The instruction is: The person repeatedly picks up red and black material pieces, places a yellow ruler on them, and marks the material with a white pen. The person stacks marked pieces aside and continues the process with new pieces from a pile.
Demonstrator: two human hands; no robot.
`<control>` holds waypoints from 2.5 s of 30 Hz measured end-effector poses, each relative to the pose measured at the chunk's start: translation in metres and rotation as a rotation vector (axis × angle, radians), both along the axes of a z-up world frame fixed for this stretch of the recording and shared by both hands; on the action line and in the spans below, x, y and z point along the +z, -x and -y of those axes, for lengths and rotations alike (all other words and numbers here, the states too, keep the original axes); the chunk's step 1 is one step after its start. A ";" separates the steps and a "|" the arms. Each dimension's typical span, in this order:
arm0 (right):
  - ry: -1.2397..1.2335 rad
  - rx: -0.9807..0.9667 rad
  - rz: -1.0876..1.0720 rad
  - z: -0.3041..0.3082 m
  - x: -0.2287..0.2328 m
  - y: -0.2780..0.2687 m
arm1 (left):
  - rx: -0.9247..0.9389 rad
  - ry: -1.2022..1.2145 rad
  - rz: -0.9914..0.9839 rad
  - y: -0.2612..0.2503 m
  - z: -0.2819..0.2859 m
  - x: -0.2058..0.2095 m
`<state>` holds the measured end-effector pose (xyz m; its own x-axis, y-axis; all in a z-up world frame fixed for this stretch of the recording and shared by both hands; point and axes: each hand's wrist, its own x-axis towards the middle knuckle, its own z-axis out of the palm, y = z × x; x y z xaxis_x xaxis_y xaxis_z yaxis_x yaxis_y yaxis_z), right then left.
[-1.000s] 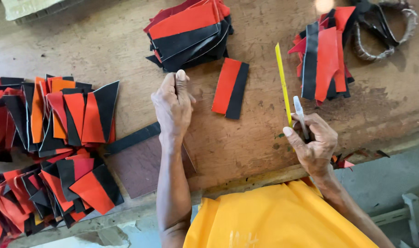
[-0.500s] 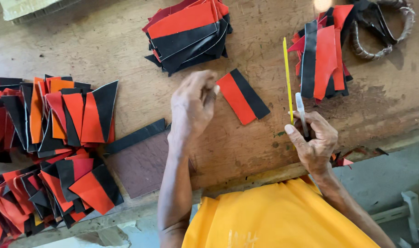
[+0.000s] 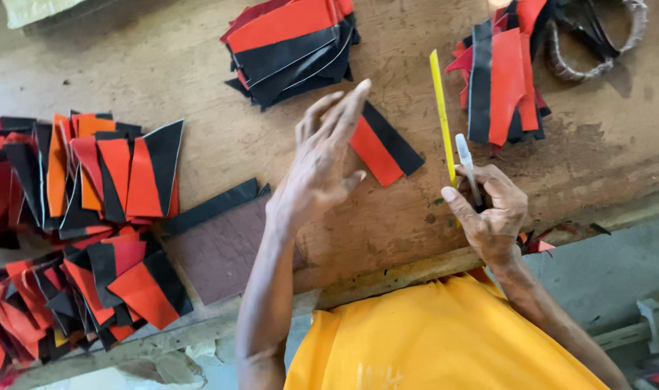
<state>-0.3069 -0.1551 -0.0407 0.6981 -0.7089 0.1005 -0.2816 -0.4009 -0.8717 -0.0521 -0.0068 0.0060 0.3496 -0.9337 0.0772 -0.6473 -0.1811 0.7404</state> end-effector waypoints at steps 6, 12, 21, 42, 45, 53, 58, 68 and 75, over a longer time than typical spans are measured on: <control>-0.069 -0.026 0.028 0.000 0.000 0.002 | -0.034 -0.203 -0.001 0.001 0.017 -0.001; -0.042 -0.016 0.037 -0.001 0.000 0.002 | 0.277 -0.251 -0.124 0.004 -0.017 0.001; 0.151 0.063 -0.013 -0.006 0.007 -0.009 | 0.199 -0.005 0.177 0.048 -0.010 -0.015; -0.216 -0.044 -0.183 -0.008 0.013 0.016 | 0.207 -0.044 0.249 0.076 0.021 -0.035; -0.185 0.010 0.121 0.009 0.012 0.027 | 0.211 -0.058 0.248 0.076 0.023 -0.037; -0.287 0.079 0.269 0.028 0.022 -0.003 | 0.216 -0.090 0.256 0.077 0.025 -0.039; -0.311 0.098 0.296 0.023 0.026 -0.026 | 0.222 -0.082 0.257 0.076 0.025 -0.040; -0.249 0.138 0.262 0.015 0.014 -0.055 | 0.220 -0.089 0.266 0.075 0.024 -0.042; -0.074 0.137 0.202 0.016 0.016 -0.067 | 0.217 -0.111 0.266 0.075 0.024 -0.042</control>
